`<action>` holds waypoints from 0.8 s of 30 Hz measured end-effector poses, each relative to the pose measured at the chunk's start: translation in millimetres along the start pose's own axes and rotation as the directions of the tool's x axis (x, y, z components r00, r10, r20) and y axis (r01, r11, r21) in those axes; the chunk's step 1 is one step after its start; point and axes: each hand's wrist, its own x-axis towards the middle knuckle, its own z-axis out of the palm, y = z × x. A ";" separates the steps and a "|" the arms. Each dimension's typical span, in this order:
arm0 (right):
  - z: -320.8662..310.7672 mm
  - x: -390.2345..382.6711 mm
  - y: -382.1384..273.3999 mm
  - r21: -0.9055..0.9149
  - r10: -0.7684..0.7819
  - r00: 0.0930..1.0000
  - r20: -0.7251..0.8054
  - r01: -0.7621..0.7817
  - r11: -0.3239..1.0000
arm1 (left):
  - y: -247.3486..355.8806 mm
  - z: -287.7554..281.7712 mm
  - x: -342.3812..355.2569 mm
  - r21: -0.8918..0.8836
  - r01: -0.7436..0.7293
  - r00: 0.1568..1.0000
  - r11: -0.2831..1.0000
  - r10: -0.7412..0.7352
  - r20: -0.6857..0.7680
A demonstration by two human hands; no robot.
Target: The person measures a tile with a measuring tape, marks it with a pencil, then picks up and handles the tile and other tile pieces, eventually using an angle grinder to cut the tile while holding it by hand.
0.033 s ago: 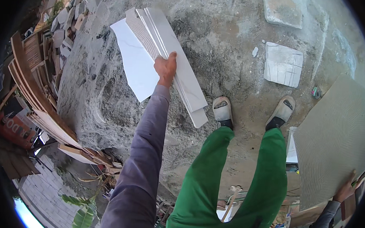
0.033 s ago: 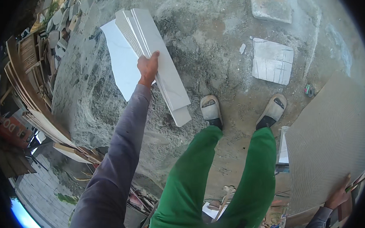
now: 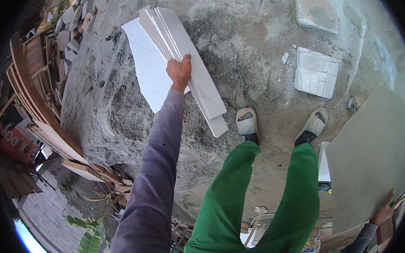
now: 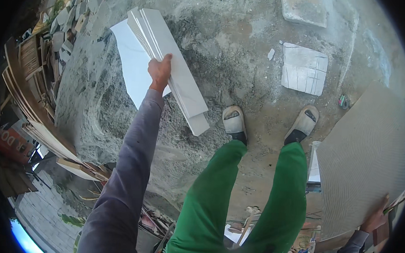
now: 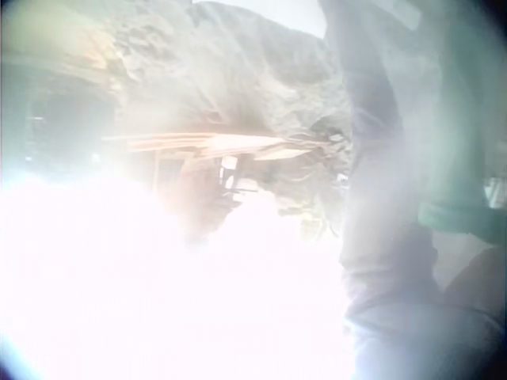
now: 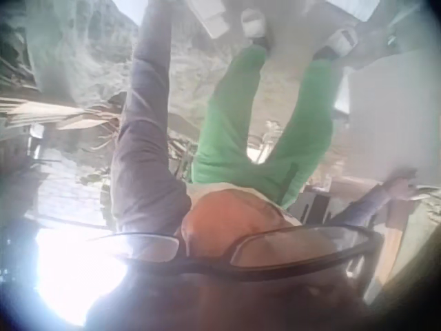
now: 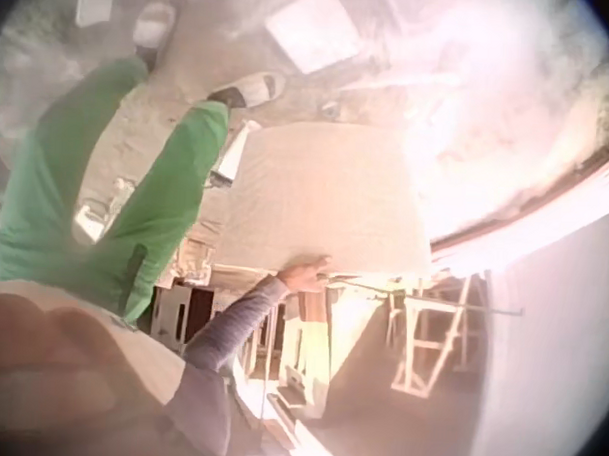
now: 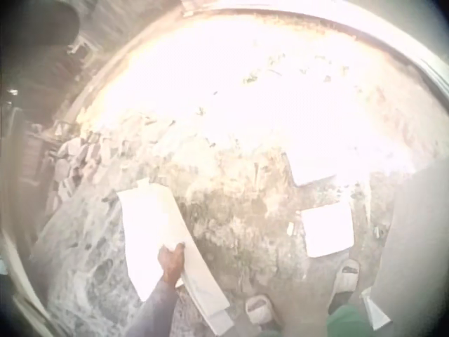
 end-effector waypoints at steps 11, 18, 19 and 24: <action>-5.3 27.6 11.3 0.011 0.044 0.999 -0.016 -0.044 0.999 | -45.3 -31.1 140.9 0.156 -0.141 0.980 0.978 0.160 -0.116; 7.0 -11.9 -27.6 -0.438 -0.071 0.991 -0.111 0.016 0.899 | -71.6 -24.8 -79.1 -0.117 -0.149 0.943 0.982 0.176 0.282; 25.7 -28.2 -63.8 -0.202 -0.113 0.985 -0.133 0.085 0.976 | -112.2 -29.8 -110.4 -0.051 -0.320 0.863 0.946 0.314 0.395; 29.2 -53.8 -137.6 -0.064 0.023 0.993 -0.117 -0.031 0.997 | -181.4 -42.2 -325.5 0.282 -0.370 0.327 0.885 -0.160 0.931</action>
